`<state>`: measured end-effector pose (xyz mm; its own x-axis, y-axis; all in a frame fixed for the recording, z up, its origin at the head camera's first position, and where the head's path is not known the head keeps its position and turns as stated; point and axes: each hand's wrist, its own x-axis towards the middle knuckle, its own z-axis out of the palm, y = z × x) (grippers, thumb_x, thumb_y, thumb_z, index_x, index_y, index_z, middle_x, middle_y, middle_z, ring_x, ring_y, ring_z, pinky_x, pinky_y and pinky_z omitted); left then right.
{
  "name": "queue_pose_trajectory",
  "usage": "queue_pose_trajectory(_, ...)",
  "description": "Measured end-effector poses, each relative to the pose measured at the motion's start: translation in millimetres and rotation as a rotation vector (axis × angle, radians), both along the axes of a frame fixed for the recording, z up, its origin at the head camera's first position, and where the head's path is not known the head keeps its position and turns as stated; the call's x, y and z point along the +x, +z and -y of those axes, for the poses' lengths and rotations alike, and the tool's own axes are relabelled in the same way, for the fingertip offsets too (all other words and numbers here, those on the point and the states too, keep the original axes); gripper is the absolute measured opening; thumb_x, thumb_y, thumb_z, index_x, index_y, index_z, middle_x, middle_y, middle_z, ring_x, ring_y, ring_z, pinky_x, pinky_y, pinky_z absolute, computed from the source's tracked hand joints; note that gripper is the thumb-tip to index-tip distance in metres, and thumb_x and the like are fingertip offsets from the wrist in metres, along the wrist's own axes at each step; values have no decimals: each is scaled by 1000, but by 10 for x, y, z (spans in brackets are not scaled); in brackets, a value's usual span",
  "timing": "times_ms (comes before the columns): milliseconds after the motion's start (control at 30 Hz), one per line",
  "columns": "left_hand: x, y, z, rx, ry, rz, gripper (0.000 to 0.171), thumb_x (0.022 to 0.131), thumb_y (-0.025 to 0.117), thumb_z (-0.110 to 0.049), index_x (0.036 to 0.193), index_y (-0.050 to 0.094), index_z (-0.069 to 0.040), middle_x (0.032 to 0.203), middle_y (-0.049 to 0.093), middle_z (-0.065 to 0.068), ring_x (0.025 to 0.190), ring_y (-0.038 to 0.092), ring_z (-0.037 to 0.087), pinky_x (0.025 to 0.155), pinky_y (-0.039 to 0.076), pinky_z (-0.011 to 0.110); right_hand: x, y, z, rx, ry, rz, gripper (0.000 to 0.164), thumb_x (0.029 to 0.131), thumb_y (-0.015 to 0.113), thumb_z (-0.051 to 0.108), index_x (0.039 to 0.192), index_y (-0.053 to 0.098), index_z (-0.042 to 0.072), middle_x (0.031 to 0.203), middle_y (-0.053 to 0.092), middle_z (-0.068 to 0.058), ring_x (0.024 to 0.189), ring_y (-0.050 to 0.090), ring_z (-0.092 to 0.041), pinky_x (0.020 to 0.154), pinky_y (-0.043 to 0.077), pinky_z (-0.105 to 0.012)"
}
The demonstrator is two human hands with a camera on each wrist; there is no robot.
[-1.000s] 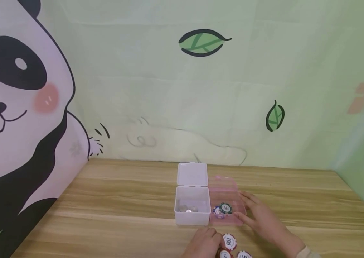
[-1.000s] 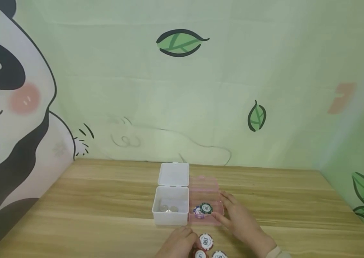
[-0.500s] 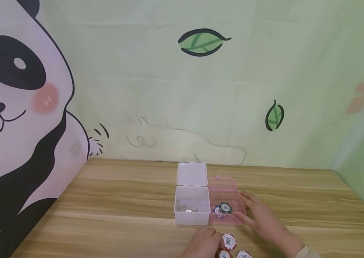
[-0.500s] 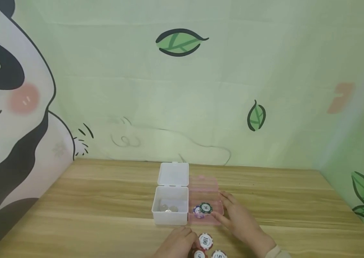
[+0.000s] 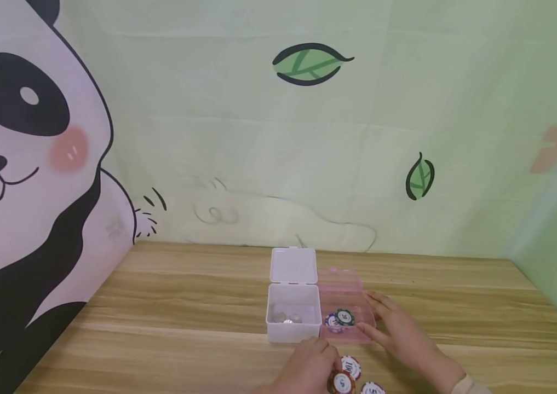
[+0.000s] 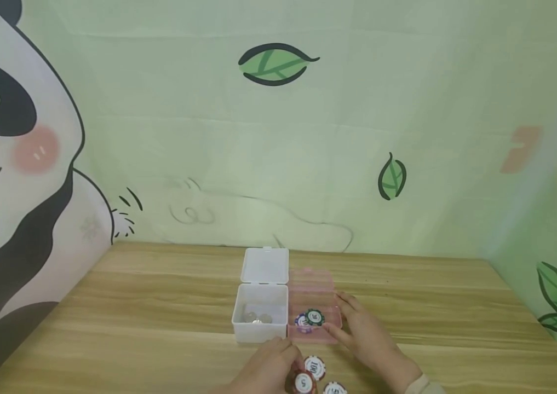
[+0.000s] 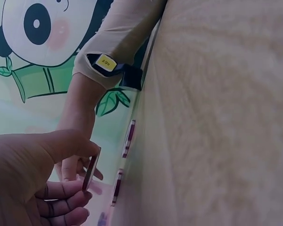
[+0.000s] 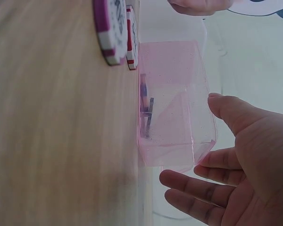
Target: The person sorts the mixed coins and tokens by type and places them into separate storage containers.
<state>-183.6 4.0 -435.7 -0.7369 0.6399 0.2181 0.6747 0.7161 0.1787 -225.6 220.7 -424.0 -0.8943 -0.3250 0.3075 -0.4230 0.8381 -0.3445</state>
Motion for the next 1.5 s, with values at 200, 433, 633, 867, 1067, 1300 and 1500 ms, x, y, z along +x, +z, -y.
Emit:
queue_pose_trajectory(200, 3, 72, 20, 35, -5, -4, 37, 68, 81, -48, 85, 62, -21, 80, 54, -13, 78, 45, -1, 72, 36, 13, 3, 7, -1, 3, -1, -5, 63, 90, 64, 38, 134, 50, -4, 139, 51, -22, 120, 56, -40, 101, 44, -54)
queue_pose_trajectory(433, -6, 152, 35, 62, -15, -74, 33, 70, 80, -45, 84, 60, -22, 79, 52, -15, 78, 47, 0, 71, 37, 14, 10, 12, 9, 8, 5, -28, 62, 90, 64, 37, 133, 51, -5, 138, 52, -22, 117, 58, -40, 100, 45, -54)
queue_pose_trajectory(633, -35, 241, 28, 65, -8, -109, 33, 69, 79, -45, 83, 58, -23, 77, 49, -16, 75, 44, -1, 69, 36, 13, 15, 18, 15, -4, 7, -15, 62, 90, 64, 37, 133, 50, -5, 138, 52, -23, 116, 59, -40, 100, 45, -54)
queue_pose_trajectory(867, -115, 332, 14, 81, 24, -131, 36, 70, 79, -44, 84, 56, -20, 77, 50, -14, 74, 44, 2, 66, 34, 13, 6, 12, 11, -4, 10, -13, 62, 90, 64, 36, 133, 51, -5, 138, 52, -22, 116, 59, -39, 99, 46, -54)
queue_pose_trajectory(1067, -247, 360, 2, 108, 54, -185, 36, 69, 80, -42, 85, 59, -19, 80, 55, -12, 75, 47, 4, 68, 38, 15, 6, 3, 6, -5, 9, -11, 61, 89, 66, 34, 133, 51, -5, 137, 53, -21, 109, 63, -35, 98, 47, -53)
queue_pose_trajectory(1300, -415, 399, -21, 133, 74, -136, 33, 71, 80, -37, 82, 58, -15, 79, 54, -9, 74, 45, 5, 68, 38, 17, 10, 11, -15, -14, 9, 26, 63, 90, 64, 37, 135, 49, -5, 140, 50, -21, 101, 67, -29, 98, 48, -52)
queue_pose_trajectory(1500, -550, 429, -69, 106, 112, -99, 35, 72, 79, -38, 82, 55, -15, 78, 51, -8, 73, 43, 6, 67, 36, 18, 18, 15, -16, -7, 10, 23, 64, 91, 62, 39, 135, 49, -5, 141, 49, -21, 101, 66, -29, 97, 48, -53)
